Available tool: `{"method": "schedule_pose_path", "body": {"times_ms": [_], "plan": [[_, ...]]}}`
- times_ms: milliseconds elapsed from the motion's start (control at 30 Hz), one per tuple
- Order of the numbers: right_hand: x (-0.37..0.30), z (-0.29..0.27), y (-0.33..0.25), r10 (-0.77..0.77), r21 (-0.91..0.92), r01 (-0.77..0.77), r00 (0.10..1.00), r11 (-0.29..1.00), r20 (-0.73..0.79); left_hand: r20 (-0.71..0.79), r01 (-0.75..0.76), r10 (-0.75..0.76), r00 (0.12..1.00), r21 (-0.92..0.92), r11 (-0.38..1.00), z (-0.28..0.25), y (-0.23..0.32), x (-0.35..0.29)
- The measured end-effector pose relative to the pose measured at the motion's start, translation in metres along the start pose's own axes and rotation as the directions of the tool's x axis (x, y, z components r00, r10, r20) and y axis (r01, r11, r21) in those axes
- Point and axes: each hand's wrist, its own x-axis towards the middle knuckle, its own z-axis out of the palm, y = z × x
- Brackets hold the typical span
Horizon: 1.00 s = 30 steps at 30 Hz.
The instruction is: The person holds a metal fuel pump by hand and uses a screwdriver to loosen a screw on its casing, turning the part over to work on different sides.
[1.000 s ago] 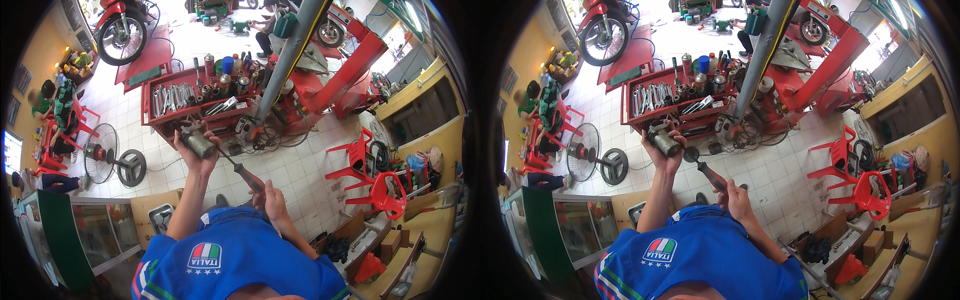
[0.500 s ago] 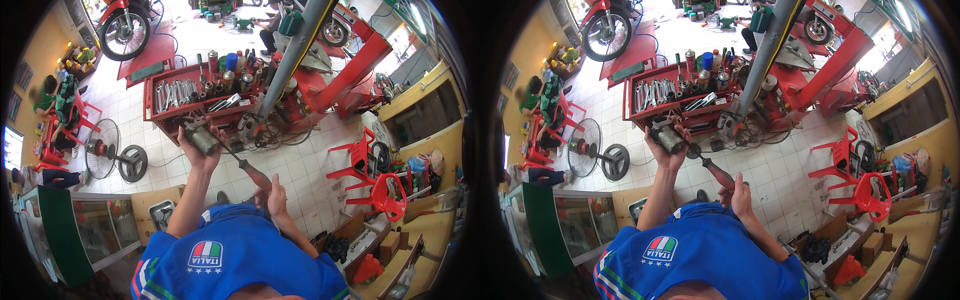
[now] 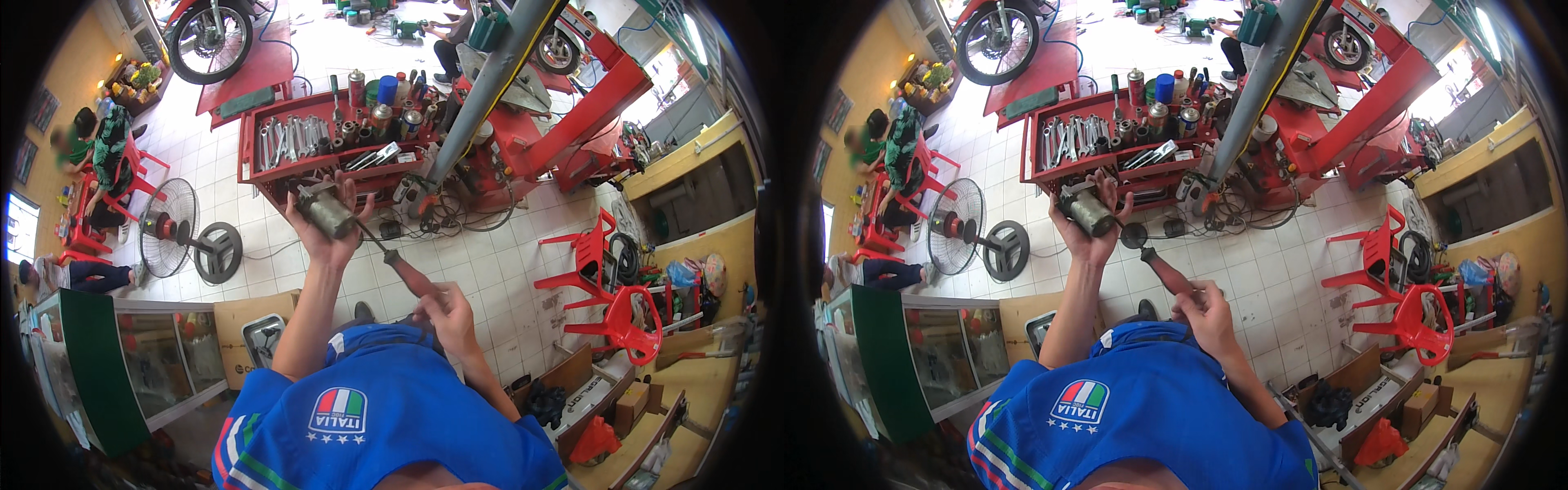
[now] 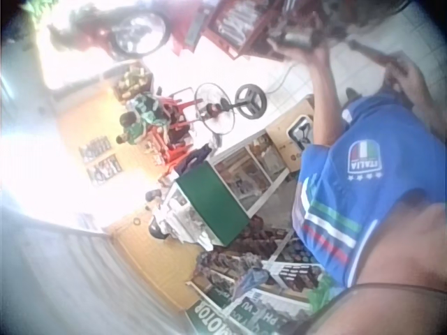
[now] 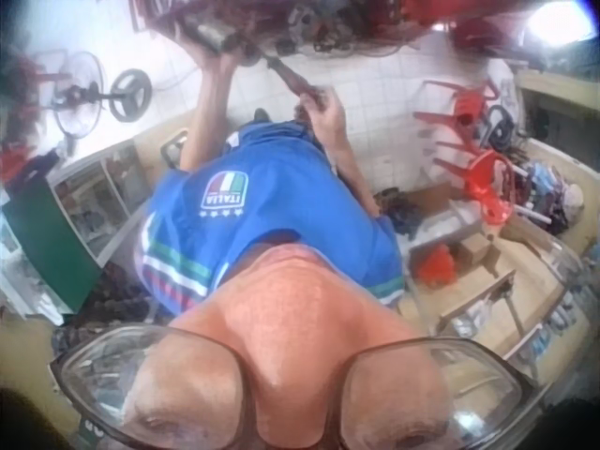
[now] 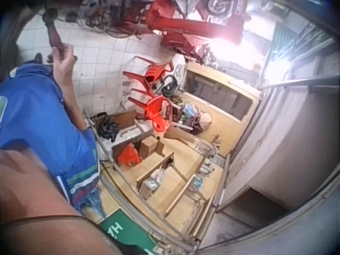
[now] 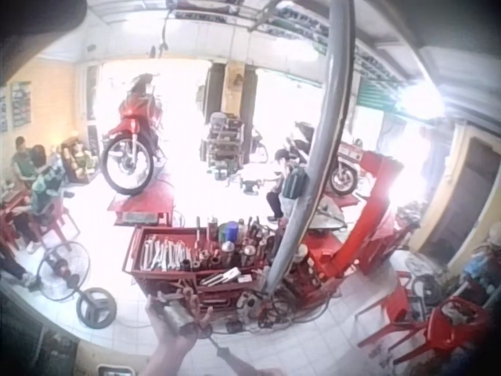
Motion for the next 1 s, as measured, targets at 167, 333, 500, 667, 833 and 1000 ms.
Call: {"method": "schedule_pose_path", "body": {"times_ms": [167,333,500,667,833,1000], "plan": [[0.008,-0.017,0.017,0.216,0.249,-0.248,0.965,0.936,0.152,0.158,0.129,-0.116,0.981,-0.072,0.989,-0.017,0.006,0.004],[0.006,-0.001,-0.005,0.099,0.086,-0.099,0.995,0.991,-0.001,0.19,0.147,-0.122,0.974,-0.123,0.982,-0.03,0.015,0.01],[0.002,0.007,-0.005,-0.205,-0.121,0.204,0.979,0.971,0.009,0.157,0.102,-0.086,0.984,-0.097,0.99,-0.022,0.016,0.005],[-0.001,0.011,-0.004,0.071,0.046,-0.072,0.997,0.996,0.01,0.095,0.042,-0.043,0.995,0.016,0.999,-0.01,0.01,-0.001],[0.005,0.007,-0.002,0.153,-0.007,-0.153,0.988,0.988,-0.009,0.248,0.129,-0.106,0.963,-0.077,0.989,-0.028,0.019,0.008],[0.004,0.008,-0.001,-0.005,-0.134,0.006,1.0,0.991,0.01,0.207,0.089,-0.072,0.976,-0.073,0.993,-0.025,0.02,0.008]]}}
